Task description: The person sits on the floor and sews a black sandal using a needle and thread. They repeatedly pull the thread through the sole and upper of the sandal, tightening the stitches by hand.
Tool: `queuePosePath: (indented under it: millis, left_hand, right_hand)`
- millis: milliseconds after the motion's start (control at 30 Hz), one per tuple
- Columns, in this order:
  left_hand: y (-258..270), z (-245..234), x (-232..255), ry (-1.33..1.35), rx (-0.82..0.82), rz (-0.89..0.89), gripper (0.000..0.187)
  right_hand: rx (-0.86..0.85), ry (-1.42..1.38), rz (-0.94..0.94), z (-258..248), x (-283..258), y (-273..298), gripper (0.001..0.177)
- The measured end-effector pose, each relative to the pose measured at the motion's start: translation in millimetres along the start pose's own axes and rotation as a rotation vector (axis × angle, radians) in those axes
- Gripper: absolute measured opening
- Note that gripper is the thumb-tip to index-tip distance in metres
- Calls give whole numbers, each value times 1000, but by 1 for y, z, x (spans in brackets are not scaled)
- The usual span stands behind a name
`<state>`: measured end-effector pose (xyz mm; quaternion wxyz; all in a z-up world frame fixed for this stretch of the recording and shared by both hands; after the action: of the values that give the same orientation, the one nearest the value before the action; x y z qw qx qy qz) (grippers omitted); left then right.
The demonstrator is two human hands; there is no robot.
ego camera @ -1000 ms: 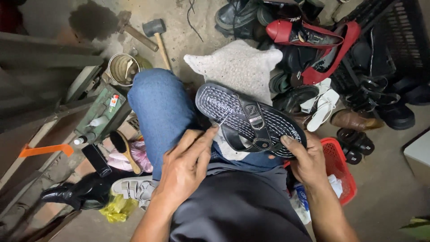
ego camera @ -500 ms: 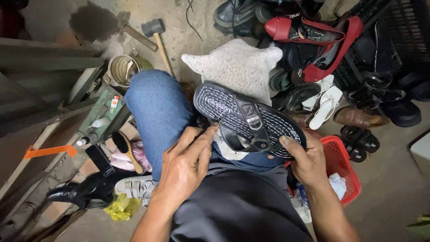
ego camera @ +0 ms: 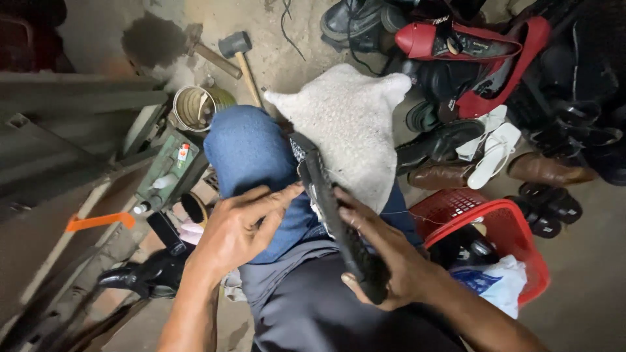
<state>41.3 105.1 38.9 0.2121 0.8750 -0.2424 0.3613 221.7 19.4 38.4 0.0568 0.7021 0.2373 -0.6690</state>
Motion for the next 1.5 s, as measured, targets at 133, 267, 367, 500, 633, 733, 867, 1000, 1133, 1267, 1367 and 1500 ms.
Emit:
queuePosePath:
  millis: [133, 267, 367, 500, 633, 733, 867, 1000, 1133, 1267, 1367, 1500]
  left_hand:
    - [-1, 8, -15, 3, -54, -36, 34]
    - [0, 24, -37, -45, -44, -87, 28]
    - [0, 25, -39, 59, -13, -76, 25]
    - [22, 22, -59, 92, 58, -115, 26]
    - [18, -3, -35, -57, 104, -125, 23]
    - [20, -12, -30, -151, 167, -139, 16]
    - [19, -13, -31, -54, 198, -156, 18]
    - [13, -10, -33, -43, 243, -95, 19]
    - [14, -7, -42, -77, 249, -105, 17]
    - [17, -10, -41, -42, 256, -107, 24]
    - [11, -14, -37, 12, 319, -106, 28]
    - [11, -21, -36, -5, 364, -94, 27]
  right_hand:
    - [-53, 18, 22, -4, -2, -10, 75]
    - [-142, 35, 15, 1, 1, -13, 83]
    - [-128, 77, -21, 2, -4, -18, 81]
    - [-137, 172, -24, 12, -13, -31, 96]
    - [-294, 173, -25, 8, -14, -36, 98]
    - [-329, 353, 302, -20, 22, -22, 58]
    - [160, 1061, 79, -74, -9, -44, 24]
    - [92, 1002, -35, -22, 3, -63, 29]
    - [12, 968, -72, 2, 10, -73, 22]
    - [23, 363, 68, -6, -3, -79, 8]
    - [82, -83, 195, -7, 4, -76, 14]
    - [179, 22, 328, -11, 33, -79, 19]
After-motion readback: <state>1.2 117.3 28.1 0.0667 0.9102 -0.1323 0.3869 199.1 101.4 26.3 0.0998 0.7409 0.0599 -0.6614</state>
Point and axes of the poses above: each hand's wrist, its own y-axis away from the middle knuckle, its own z-axis out of the palm, x = y × z, the point moved 8 cm from there along -y, towards the middle knuckle, and after that the axes turned 6 degrees about -z, right-handed, at the moved point
